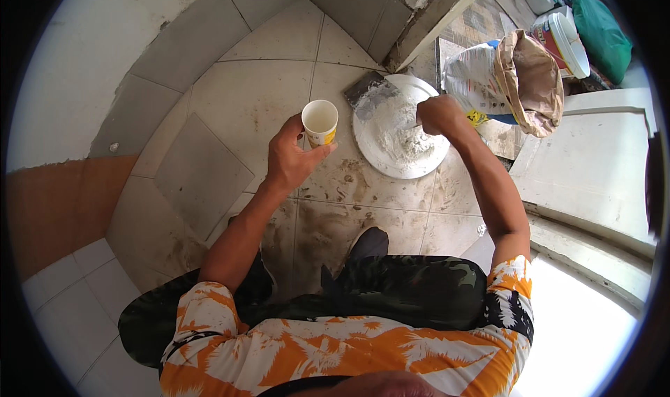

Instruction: The person kneels on the floor, mixes a white plaster-like substance in a bucket with a trowel, adds water from a cup, and applies the mixture to a wall using a trowel and a hawk.

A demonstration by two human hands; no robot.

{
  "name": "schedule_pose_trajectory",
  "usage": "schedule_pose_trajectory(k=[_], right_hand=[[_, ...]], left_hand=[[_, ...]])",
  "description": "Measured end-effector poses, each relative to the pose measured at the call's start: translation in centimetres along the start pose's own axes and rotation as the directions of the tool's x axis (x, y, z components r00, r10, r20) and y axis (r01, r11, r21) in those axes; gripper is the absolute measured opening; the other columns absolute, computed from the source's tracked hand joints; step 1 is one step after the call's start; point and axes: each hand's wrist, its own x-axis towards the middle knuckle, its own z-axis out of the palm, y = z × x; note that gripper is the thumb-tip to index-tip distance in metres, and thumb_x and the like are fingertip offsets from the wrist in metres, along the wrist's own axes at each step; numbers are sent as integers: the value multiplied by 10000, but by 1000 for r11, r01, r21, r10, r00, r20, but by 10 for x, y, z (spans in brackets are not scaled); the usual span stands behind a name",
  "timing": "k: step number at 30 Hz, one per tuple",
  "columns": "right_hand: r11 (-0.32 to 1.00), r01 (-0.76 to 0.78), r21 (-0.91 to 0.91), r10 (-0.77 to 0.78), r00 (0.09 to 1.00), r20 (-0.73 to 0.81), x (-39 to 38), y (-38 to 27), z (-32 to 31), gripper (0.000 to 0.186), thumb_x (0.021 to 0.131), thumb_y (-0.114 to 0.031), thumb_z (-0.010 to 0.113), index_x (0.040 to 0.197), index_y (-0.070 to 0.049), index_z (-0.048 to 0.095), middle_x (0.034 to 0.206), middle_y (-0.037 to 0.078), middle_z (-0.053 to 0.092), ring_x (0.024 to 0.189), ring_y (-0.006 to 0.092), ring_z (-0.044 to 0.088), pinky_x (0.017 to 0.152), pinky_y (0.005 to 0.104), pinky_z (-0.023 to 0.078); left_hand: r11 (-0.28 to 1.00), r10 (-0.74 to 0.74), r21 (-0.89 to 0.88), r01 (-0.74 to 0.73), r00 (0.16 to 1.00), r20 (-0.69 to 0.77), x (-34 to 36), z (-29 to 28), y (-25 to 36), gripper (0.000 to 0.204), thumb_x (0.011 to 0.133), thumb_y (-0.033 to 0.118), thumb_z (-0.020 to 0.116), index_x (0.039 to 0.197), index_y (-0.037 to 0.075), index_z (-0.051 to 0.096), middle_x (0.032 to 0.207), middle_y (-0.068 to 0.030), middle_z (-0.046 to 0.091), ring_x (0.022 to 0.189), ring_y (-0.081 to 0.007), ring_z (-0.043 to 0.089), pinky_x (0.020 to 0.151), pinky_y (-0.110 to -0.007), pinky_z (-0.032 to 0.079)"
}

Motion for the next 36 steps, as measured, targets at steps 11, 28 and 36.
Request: schedule_pose_trajectory(k=[11, 28, 36], right_hand=[[995, 100, -26, -101, 994, -47, 8, -19, 25, 149, 720, -79, 644, 818, -28, 743, 866, 195, 724, 825, 352, 720, 712, 425, 571], [996, -91, 1, 91, 995, 38, 39, 13, -6, 237, 744, -71, 596, 924, -38, 747, 967, 175, 729, 928, 337, 711, 752, 428, 572], [924, -319, 211, 282, 941, 187, 47, 32, -41, 286, 721, -58, 591, 963, 9, 728, 999, 218, 712, 969, 381, 695, 755, 448, 558]], left_hand=[[999, -29, 48, 22, 991, 130, 6, 10, 0, 615, 724, 186, 854, 1258, 35, 588, 1133, -145, 678, 1051, -266, 672, 907, -372, 527], [996, 35, 81, -37, 999, 25, 2, 1, 7, 585, 712, 229, 865, 1201, 23, 620, 1044, -109, 692, 934, -197, 656, 815, -331, 501], [999, 13, 31, -15, 998, 54, 0, 3, 7, 592, 721, 215, 863, 1218, 15, 612, 1058, -112, 692, 950, -182, 655, 837, -324, 510]])
